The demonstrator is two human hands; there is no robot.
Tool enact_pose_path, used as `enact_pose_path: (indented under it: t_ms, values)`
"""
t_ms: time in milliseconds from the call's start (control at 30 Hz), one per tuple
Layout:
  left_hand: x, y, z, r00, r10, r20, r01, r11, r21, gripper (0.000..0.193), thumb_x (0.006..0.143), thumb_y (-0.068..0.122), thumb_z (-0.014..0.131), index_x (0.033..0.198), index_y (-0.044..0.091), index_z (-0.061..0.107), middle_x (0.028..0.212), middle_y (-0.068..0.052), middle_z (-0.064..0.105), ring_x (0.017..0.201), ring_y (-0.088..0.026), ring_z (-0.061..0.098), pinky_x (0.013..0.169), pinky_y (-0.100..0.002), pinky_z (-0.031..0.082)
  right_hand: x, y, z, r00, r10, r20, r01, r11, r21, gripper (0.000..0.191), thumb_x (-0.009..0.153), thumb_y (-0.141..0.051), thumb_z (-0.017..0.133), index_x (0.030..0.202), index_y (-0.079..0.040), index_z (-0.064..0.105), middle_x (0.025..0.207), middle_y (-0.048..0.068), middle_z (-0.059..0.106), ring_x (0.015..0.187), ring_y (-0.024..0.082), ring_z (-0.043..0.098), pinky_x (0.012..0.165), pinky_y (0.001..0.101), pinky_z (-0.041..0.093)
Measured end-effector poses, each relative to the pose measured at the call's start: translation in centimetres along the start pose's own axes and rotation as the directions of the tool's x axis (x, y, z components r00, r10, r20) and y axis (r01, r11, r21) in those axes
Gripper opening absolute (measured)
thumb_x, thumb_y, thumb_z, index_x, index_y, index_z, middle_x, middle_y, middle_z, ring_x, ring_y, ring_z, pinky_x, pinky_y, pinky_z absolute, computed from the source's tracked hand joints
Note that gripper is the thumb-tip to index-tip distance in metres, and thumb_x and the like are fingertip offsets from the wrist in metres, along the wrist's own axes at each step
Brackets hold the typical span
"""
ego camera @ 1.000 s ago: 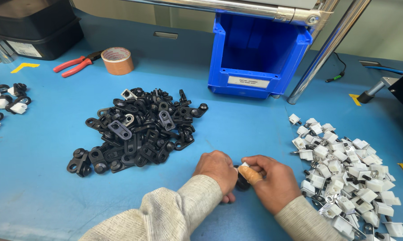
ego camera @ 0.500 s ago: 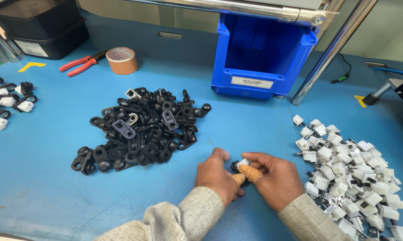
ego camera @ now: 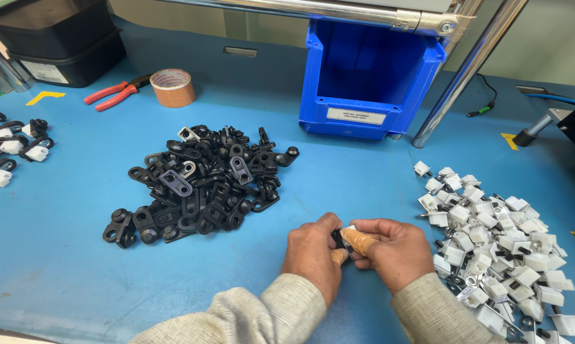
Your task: The person picks a black plastic bracket and a white plastic component from piles on the workbench, fits the white piece onto the black bracket by hand, and places the assembled unit in a pile on the left side of the table, repeating this assembly cycle continuously.
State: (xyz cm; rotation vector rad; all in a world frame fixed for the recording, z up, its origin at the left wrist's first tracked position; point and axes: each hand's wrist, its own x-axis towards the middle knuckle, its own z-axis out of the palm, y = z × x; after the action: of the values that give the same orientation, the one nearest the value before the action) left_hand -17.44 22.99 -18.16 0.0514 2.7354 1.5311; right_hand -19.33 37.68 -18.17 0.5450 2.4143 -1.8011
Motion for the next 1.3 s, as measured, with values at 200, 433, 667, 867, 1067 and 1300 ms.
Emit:
enact_pose_path:
  t_ms: [200, 433, 667, 867, 1067, 1300]
  values:
    - [0.0, -0.3, 0.4, 0.956, -0.246, 0.160, 0.281, 0.925, -0.256, 0.047, 0.077, 0.006, 0.085, 0.117, 0.016, 0.064, 0.086, -0.003, 0.071, 0.078, -0.010, 0.070, 0.072, -0.026, 0.061, -1.6, 0.1, -0.1, 0.987, -0.159, 0.030, 0.162, 0.968, -0.190, 0.028, 0.085, -0.017, 0.082, 0.109, -0.003, 0.079, 0.084, 0.007, 0.080, 0.068, 0.010, 0.070, 0.058, 0.0252, 0.058]
    - [0.3, -1.5, 0.3, 0.924, -0.269, 0.273, 0.380, 0.733, -0.565, 0.052, 0.079, -0.004, 0.076, 0.125, 0.015, 0.064, 0.090, -0.003, 0.074, 0.077, -0.010, 0.072, 0.065, -0.026, 0.059, 0.8, 1.6, -1.9, 0.925, 0.287, 0.250, -0.327, 0.935, 0.139, 0.035, 0.093, -0.029, 0.072, 0.105, 0.003, 0.069, 0.078, 0.010, 0.070, 0.055, 0.011, 0.060, 0.041, 0.0243, 0.043]
    - [0.1, -1.1, 0.0, 0.920, -0.269, 0.285, 0.369, 0.842, -0.393, 0.045, 0.078, -0.001, 0.080, 0.119, 0.014, 0.071, 0.089, -0.002, 0.074, 0.077, -0.009, 0.071, 0.066, -0.024, 0.060, 4.5, 3.5, -2.9, 0.849, 0.312, 0.426, -0.368, 0.928, 0.054, 0.021, 0.092, -0.015, 0.073, 0.103, 0.001, 0.069, 0.074, 0.009, 0.069, 0.045, 0.008, 0.049, 0.032, 0.0223, 0.030]
    - [0.2, 0.0, 0.0, 0.946, -0.283, 0.155, 0.312, 0.926, -0.215, 0.040, 0.075, 0.008, 0.086, 0.112, 0.018, 0.075, 0.082, 0.002, 0.073, 0.074, -0.007, 0.070, 0.071, -0.024, 0.059, 3.0, 3.4, -0.6, 0.964, 0.249, 0.094, -0.259, 0.958, 0.123, 0.023, 0.092, -0.002, 0.052, 0.103, 0.001, 0.072, 0.065, 0.010, 0.061, 0.039, 0.012, 0.041, 0.030, 0.0295, 0.023]
    - [0.1, -0.2, 1.0, 0.962, -0.263, 0.076, 0.273, 0.940, -0.202, 0.038, 0.074, 0.008, 0.087, 0.109, 0.017, 0.075, 0.079, 0.000, 0.074, 0.073, -0.008, 0.071, 0.070, -0.025, 0.059, -3.0, 4.2, 0.8, 0.959, -0.273, -0.078, 0.259, 0.954, -0.150, 0.023, 0.096, -0.013, 0.060, 0.113, -0.008, 0.076, 0.071, 0.011, 0.063, 0.043, 0.011, 0.052, 0.039, 0.0255, 0.040]
    - [0.2, -1.8, 1.3, 0.948, -0.219, 0.230, 0.301, 0.851, -0.430, 0.042, 0.080, 0.003, 0.080, 0.119, 0.015, 0.072, 0.087, -0.002, 0.075, 0.075, -0.008, 0.072, 0.067, -0.024, 0.062, -2.7, 5.0, -1.6, 0.997, -0.020, 0.078, 0.013, 0.996, 0.090, 0.030, 0.089, -0.004, 0.068, 0.117, -0.010, 0.073, 0.072, 0.010, 0.072, 0.048, 0.014, 0.059, 0.037, 0.0281, 0.043]
